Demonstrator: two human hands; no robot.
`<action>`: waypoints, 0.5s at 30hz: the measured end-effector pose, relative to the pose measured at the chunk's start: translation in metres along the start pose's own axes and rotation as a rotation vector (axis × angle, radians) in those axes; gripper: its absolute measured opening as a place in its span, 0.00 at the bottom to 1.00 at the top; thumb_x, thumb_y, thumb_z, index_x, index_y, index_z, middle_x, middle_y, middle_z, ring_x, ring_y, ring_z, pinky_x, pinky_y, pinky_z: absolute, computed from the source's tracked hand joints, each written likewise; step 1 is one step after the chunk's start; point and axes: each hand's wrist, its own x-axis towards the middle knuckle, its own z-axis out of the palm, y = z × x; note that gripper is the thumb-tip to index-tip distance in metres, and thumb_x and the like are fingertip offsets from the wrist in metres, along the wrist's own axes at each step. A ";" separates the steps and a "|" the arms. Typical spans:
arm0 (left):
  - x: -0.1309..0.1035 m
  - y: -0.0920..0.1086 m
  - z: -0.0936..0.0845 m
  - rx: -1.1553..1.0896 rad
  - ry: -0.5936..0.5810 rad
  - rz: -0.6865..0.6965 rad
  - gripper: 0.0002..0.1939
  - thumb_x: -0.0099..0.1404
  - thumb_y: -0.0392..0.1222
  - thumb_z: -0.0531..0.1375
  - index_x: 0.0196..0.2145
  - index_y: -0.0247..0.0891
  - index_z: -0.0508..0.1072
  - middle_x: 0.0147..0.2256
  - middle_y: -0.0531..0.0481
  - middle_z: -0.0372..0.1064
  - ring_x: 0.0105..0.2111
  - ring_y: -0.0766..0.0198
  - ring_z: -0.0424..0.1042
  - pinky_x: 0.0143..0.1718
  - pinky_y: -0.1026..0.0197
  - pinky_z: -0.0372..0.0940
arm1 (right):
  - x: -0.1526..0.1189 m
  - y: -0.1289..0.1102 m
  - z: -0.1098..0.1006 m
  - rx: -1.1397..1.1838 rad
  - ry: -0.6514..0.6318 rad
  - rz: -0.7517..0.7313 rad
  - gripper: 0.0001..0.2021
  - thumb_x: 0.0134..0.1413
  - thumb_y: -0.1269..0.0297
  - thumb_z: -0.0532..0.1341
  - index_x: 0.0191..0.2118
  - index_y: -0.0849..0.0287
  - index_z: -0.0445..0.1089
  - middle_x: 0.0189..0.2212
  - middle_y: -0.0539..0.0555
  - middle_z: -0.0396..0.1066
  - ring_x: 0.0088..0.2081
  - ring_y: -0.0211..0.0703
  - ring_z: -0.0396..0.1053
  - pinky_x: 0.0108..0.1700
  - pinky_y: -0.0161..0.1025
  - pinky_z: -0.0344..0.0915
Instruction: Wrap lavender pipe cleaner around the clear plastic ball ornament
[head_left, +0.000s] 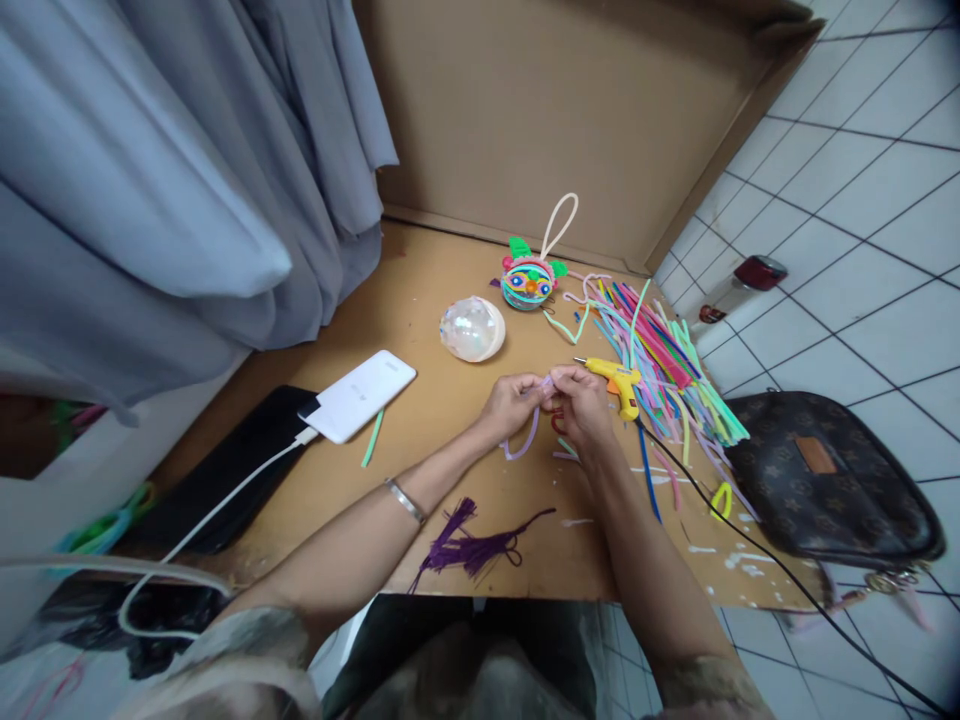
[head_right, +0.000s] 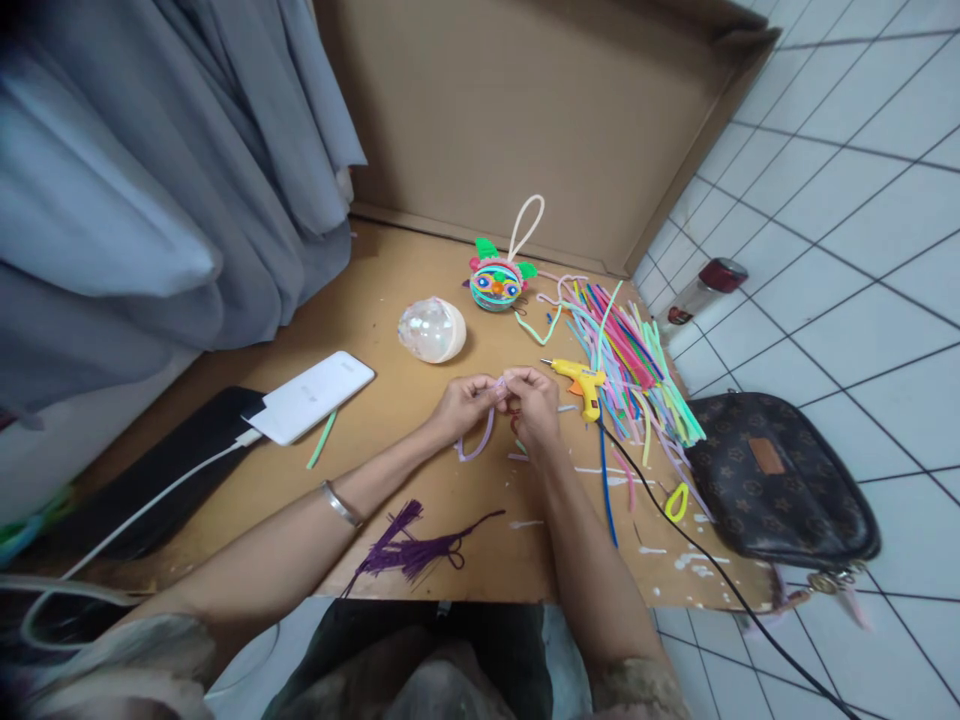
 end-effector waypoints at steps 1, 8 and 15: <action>0.000 0.000 -0.001 -0.016 -0.035 -0.015 0.26 0.51 0.64 0.68 0.22 0.34 0.74 0.20 0.51 0.69 0.21 0.70 0.61 0.25 0.66 0.56 | 0.001 0.000 -0.002 0.009 -0.035 0.039 0.13 0.34 0.58 0.70 0.23 0.57 0.67 0.15 0.46 0.65 0.16 0.35 0.60 0.19 0.34 0.57; 0.001 0.000 -0.004 -0.214 -0.170 -0.147 0.28 0.45 0.63 0.72 0.27 0.33 0.73 0.21 0.53 0.70 0.16 0.76 0.52 0.19 0.67 0.45 | 0.005 0.000 -0.011 0.035 -0.164 0.128 0.14 0.37 0.56 0.71 0.25 0.56 0.68 0.14 0.46 0.63 0.16 0.35 0.58 0.18 0.34 0.56; -0.001 0.003 -0.001 -0.172 -0.129 -0.108 0.28 0.48 0.64 0.70 0.24 0.33 0.72 0.18 0.55 0.65 0.16 0.76 0.53 0.19 0.66 0.46 | -0.001 -0.003 0.000 0.003 -0.020 0.011 0.17 0.33 0.55 0.73 0.24 0.57 0.67 0.14 0.44 0.64 0.14 0.32 0.57 0.16 0.31 0.50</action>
